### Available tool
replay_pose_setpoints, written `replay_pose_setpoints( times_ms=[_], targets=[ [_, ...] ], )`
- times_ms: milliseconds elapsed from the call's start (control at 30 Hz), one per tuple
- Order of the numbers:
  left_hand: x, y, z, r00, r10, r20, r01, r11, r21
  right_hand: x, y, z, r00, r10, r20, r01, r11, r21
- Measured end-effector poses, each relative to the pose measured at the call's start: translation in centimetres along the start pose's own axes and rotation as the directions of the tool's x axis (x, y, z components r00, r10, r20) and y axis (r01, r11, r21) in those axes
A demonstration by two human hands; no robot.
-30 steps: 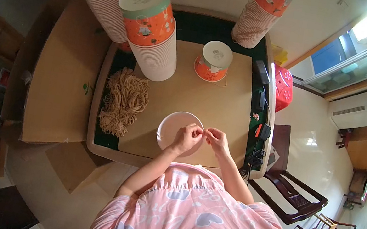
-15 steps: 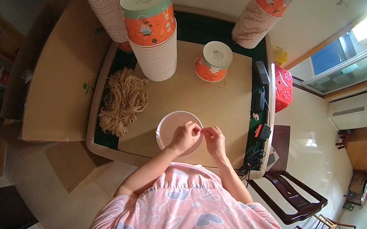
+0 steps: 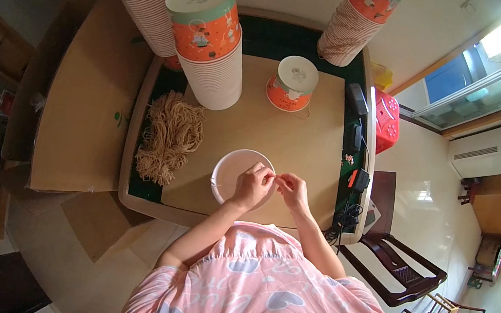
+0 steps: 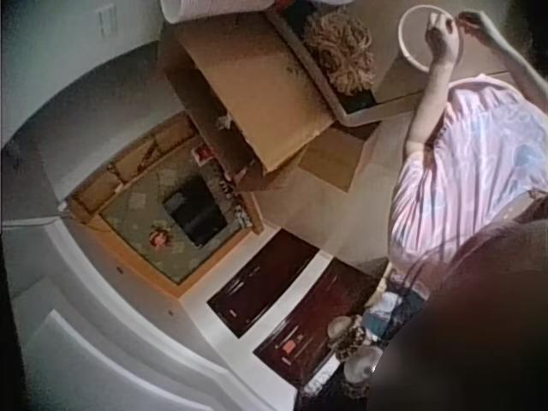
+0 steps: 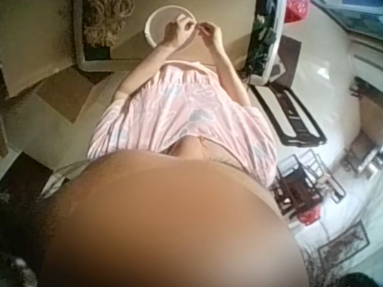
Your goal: Attaching thin strings to paper cups for assembly or packaging.
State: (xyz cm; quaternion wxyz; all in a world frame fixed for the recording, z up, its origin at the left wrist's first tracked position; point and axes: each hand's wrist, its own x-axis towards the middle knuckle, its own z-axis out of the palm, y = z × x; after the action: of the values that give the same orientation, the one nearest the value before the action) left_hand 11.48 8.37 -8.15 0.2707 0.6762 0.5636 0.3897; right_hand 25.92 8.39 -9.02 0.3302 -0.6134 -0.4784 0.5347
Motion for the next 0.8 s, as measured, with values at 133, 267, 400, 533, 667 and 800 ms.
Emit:
replay_pose_setpoints(
  times_ms=[133,267,400,533,667,800],
  targets=[
    [-0.2,-0.3,-0.1,0.999,0.04,0.002,-0.04,0.999,-0.001,0.0,-0.1,0.1,0.998,0.068,0.003,-0.069,0.996,0.059],
    [-0.3,0.1,-0.3,0.997,0.071,-0.001,-0.071,0.997,0.029,-0.2,-0.3,0.3,0.996,0.09,-0.004,-0.088,0.985,0.149],
    [-0.3,0.2,0.1,0.999,0.038,-0.025,-0.036,0.996,0.076,-0.2,-0.2,0.8,0.996,0.086,-0.015,-0.083,0.987,0.138],
    [-0.1,-1.4,0.7,0.953,-0.292,0.081,0.302,0.897,-0.322,-0.1,0.7,0.9,0.999,0.001,-0.049,0.002,0.998,0.063],
    [-0.5,-3.9,1.2,0.903,-0.355,0.242,0.429,0.704,-0.567,-0.7,-1.1,1.1,0.948,-0.319,-0.012,0.293,0.885,-0.361],
    [-0.4,-3.8,0.6,0.868,-0.391,0.307,0.496,0.637,-0.59,-0.7,-1.7,1.2,0.937,-0.349,-0.016,0.302,0.83,-0.468]
  ],
)
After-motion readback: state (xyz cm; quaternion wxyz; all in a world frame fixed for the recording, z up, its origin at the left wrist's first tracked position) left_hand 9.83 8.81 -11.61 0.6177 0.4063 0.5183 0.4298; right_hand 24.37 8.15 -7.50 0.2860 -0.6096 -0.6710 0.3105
